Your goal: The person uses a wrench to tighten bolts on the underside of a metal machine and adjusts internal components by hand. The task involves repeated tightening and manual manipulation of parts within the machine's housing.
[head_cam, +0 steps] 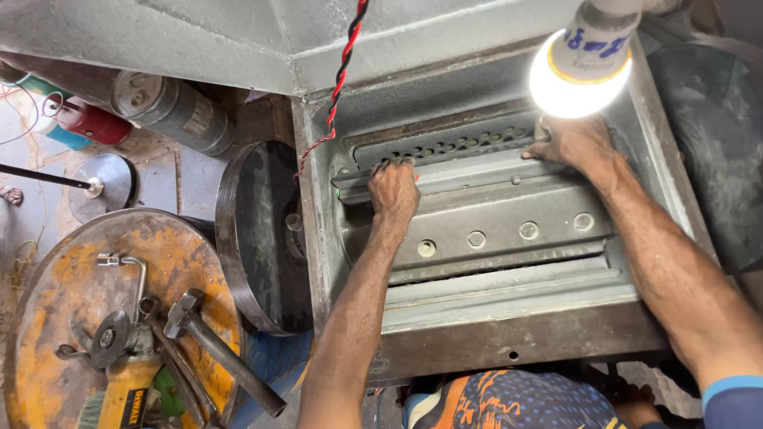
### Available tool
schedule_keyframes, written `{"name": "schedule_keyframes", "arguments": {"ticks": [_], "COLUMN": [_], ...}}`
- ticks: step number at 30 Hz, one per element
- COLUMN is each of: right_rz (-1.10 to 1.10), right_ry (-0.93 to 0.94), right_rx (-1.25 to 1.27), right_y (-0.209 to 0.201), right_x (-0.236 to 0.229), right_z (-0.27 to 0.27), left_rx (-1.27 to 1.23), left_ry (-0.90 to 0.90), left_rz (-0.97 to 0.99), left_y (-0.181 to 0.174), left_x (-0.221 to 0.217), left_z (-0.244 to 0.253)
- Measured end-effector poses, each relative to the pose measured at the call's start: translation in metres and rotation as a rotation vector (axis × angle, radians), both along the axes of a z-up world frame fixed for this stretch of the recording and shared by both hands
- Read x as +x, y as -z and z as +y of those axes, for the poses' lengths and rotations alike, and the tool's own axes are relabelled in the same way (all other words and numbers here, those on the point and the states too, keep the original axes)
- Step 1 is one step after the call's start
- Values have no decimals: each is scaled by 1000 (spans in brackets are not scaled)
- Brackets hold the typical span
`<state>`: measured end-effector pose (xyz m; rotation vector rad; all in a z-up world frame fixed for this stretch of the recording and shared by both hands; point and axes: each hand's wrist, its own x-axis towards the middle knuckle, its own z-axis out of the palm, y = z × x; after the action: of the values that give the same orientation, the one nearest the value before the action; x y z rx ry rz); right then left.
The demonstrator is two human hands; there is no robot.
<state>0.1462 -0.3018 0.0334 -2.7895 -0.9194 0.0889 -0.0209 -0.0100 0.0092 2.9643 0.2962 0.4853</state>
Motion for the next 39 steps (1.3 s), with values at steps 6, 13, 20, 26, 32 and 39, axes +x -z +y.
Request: {"name": "schedule_keyframes", "arguments": {"ticks": [6, 13, 20, 26, 32, 39], "right_rz": [27, -16, 5, -66, -60, -32], "right_ry": [-4, -24, -2, -3, 56, 62], "right_rx": [-78, 38, 74, 72, 33, 85], "right_y": [-1, 7, 16, 34, 48, 59], "right_x": [-4, -8, -6, -3, 4, 11], "right_z": [0, -8, -10, -9, -6, -5], "left_rx": [-43, -18, -34, 45, 19, 1], "left_ry": [34, 34, 2, -12, -15, -33], "left_rz": [-111, -108, -27, -6, 14, 85], "left_y": [-1, 1, 11, 18, 23, 32], "left_x": [-3, -5, -1, 4, 10, 20], "left_z": [-2, -4, 0, 5, 7, 15]}}
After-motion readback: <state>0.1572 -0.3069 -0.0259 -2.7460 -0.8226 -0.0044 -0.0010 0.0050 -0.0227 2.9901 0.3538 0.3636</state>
